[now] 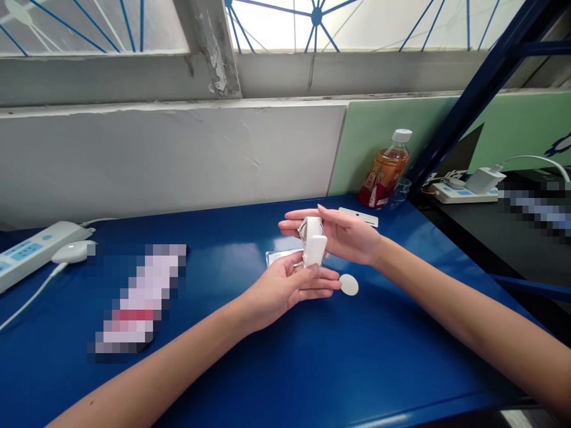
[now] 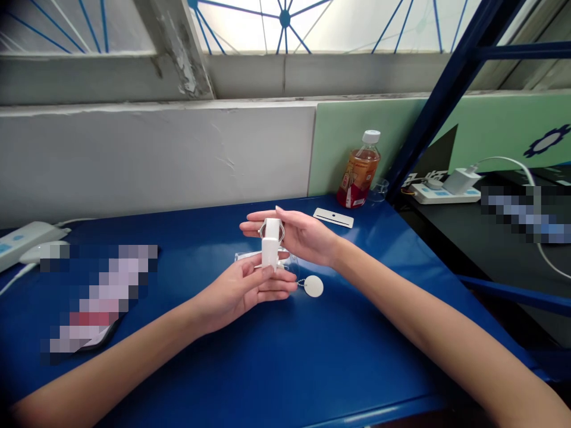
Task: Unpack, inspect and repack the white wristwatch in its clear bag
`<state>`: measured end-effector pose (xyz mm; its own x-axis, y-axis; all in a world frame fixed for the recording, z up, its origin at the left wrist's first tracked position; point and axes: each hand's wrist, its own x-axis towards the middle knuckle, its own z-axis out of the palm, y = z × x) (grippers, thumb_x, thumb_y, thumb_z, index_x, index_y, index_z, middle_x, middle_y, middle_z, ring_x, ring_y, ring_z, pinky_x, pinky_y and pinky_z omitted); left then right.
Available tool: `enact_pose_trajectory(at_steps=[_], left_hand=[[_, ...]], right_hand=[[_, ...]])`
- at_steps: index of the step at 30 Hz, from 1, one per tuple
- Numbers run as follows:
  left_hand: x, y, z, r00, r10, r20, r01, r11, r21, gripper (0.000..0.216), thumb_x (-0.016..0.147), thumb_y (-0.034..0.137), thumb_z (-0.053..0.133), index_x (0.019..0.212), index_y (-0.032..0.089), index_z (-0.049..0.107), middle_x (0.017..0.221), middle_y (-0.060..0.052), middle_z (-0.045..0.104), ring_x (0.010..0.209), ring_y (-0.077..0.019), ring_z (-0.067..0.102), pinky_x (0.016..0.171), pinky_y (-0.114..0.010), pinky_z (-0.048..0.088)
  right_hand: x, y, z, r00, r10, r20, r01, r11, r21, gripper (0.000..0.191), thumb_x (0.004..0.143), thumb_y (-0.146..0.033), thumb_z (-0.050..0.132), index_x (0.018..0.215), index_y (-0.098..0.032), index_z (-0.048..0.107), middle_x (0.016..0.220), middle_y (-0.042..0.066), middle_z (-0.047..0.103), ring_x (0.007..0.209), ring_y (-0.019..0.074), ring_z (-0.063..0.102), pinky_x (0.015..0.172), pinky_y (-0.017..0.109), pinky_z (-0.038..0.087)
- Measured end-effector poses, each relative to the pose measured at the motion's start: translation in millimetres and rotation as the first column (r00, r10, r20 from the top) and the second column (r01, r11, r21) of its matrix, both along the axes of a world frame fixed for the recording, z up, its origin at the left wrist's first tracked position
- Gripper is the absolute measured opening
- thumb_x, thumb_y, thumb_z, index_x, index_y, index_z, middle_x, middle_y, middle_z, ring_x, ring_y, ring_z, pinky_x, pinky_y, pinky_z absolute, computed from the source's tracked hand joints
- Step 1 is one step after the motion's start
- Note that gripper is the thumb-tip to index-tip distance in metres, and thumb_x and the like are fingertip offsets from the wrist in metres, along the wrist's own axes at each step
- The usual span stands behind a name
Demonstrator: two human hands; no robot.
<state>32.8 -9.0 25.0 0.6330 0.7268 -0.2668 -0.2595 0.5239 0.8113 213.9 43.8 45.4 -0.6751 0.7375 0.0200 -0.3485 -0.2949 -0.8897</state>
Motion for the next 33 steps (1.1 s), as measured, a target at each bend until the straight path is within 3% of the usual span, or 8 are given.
enact_pose_trajectory(at_steps=[3,7,15,23,29,33], left_hand=[[0.6,0.1,-0.6,1.000,0.014,-0.003,-0.014,1.000,-0.007,0.031,0.095,0.031,0.065,0.117,0.008,0.062,0.097,-0.015,0.077,0.088,-0.0218,0.075,0.085,-0.033,0.057],[0.7,0.4,-0.4,0.997,0.047,-0.054,-0.048,0.999,-0.003,0.026,0.099,0.028,0.057,0.107,0.006,0.068,0.101,-0.018,0.076,0.093,-0.0228,0.075,0.085,-0.031,0.058],[0.4,1.4,0.6,0.985,0.088,-0.145,-0.089,0.996,-0.001,0.030,0.101,0.028,0.051,0.102,0.005,0.069,0.097,-0.018,0.077,0.089,-0.0227,0.076,0.081,-0.032,0.060],[0.0,0.8,-2.8,0.985,0.109,-0.137,-0.107,0.994,0.020,0.031,0.099,0.030,0.051,0.096,0.006,0.070,0.089,-0.016,0.078,0.081,-0.0223,0.076,0.078,-0.032,0.060],[-0.6,1.7,-1.0,0.982,0.120,-0.148,-0.098,0.984,0.149,0.031,0.094,0.036,0.060,0.098,0.007,0.068,0.090,-0.015,0.077,0.082,-0.0236,0.076,0.079,-0.035,0.060],[-8.3,10.1,6.0,0.956,0.236,-0.172,-0.147,0.897,0.417,0.036,0.092,0.041,0.064,0.104,0.008,0.069,0.097,-0.015,0.077,0.090,-0.0255,0.075,0.088,-0.038,0.057]], right_hand=[[-0.2,-0.5,2.8,1.000,0.014,0.005,-0.014,1.000,0.023,0.053,0.103,-0.048,0.027,0.119,-0.018,0.068,0.135,0.009,0.063,0.132,0.0251,0.053,0.108,0.041,0.042],[-1.1,-1.1,4.7,0.999,-0.022,-0.024,0.023,0.999,0.029,0.056,0.100,-0.055,0.031,0.112,-0.018,0.071,0.138,0.009,0.061,0.136,0.0249,0.049,0.116,0.040,0.034],[-1.3,-1.9,5.2,0.994,0.018,-0.108,-0.018,1.000,0.000,0.059,0.103,-0.051,0.025,0.114,-0.015,0.071,0.138,0.011,0.062,0.134,0.0251,0.051,0.117,0.043,0.032],[-4.2,-4.8,7.4,0.996,0.027,-0.080,-0.026,1.000,0.017,0.064,0.101,-0.057,0.022,0.117,-0.016,0.069,0.139,0.011,0.060,0.136,0.0248,0.049,0.116,0.042,0.032],[2.3,-2.0,13.6,0.999,-0.017,0.034,0.013,0.994,0.112,0.054,0.098,-0.057,0.035,0.117,-0.019,0.069,0.136,0.010,0.063,0.132,0.0281,0.052,0.112,0.046,0.037],[16.6,1.1,28.6,0.977,-0.185,0.104,0.146,0.942,0.302,0.036,0.094,-0.046,0.054,0.118,-0.023,0.069,0.129,0.008,0.068,0.127,0.0272,0.057,0.112,0.047,0.038]])
